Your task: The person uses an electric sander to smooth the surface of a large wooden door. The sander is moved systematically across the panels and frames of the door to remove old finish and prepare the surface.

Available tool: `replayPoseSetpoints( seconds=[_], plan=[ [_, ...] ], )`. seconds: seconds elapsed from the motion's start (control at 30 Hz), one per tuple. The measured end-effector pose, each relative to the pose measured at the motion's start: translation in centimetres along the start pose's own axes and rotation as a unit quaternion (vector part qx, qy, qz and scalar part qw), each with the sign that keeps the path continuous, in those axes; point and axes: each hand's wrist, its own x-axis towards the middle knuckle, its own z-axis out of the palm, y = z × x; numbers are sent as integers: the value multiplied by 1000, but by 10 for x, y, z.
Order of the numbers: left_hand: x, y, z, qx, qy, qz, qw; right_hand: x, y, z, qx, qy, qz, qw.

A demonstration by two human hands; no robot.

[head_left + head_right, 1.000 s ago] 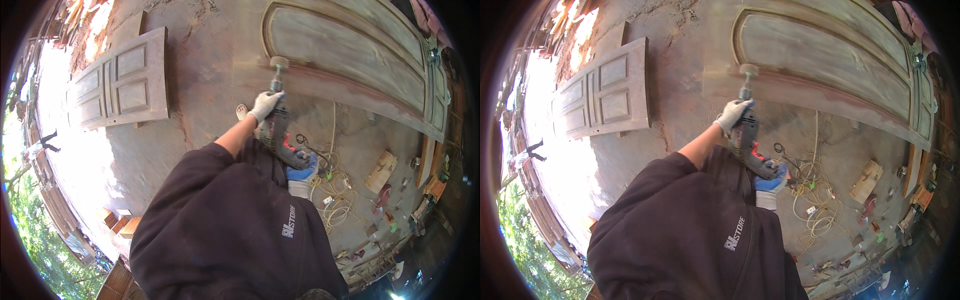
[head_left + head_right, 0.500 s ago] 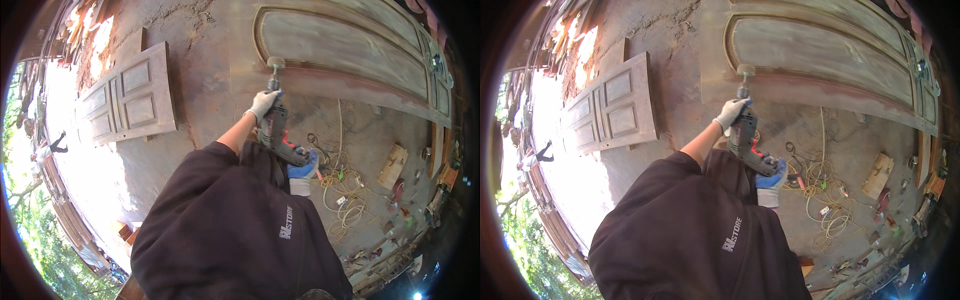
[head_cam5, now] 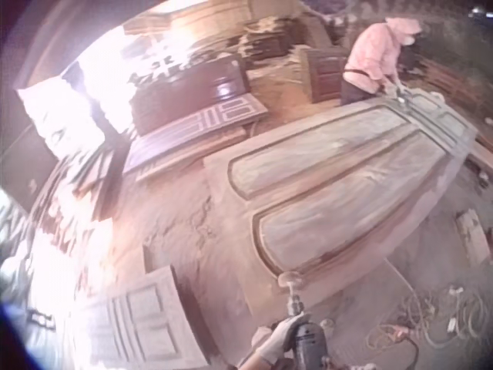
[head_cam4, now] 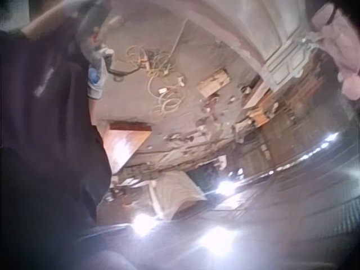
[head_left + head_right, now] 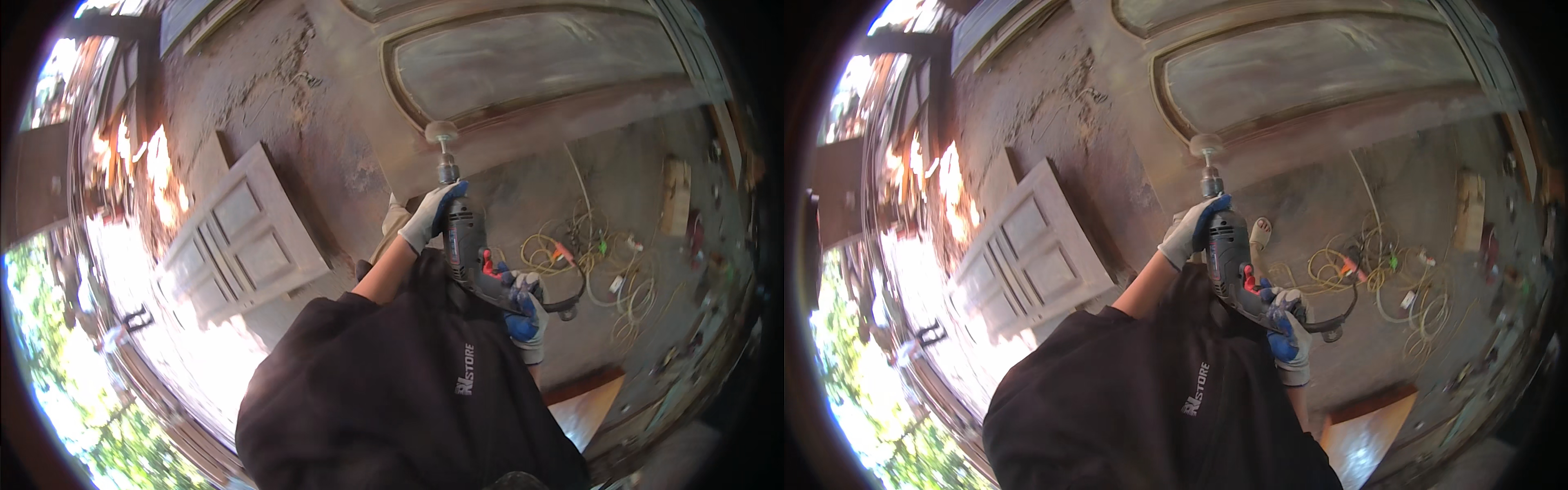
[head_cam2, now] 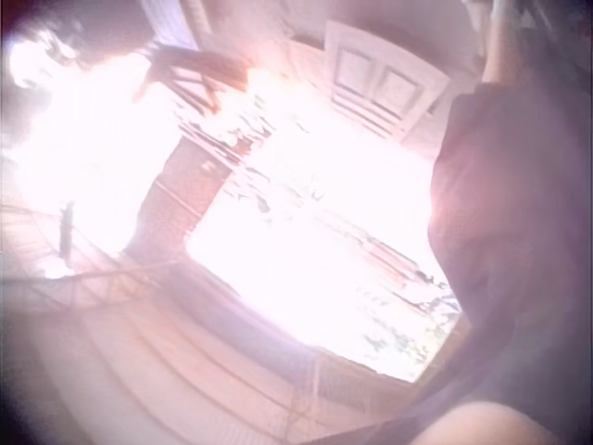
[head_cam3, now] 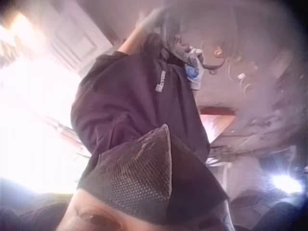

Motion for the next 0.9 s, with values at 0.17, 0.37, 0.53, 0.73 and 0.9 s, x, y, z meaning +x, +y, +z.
replayPoseSetpoints(
  seconds=[0.17,0.37,0.53,0.73,0.9],
  plan=[
    [29,37,-83,75,-144,32,986,18,46,43,93,-87,-111,986],
    [-22,132,-166,-119,-84,-120,982,20,123,159,156,14,-45,987],
    [-56,142,-198,-77,-94,-91,988,-8,155,181,132,0,-40,990],
    [-61,127,-177,-17,-177,-226,958,-73,195,180,194,93,-140,967],
    [-80,69,-140,84,-285,-373,879,-157,295,161,265,253,-306,879]
  ],
)
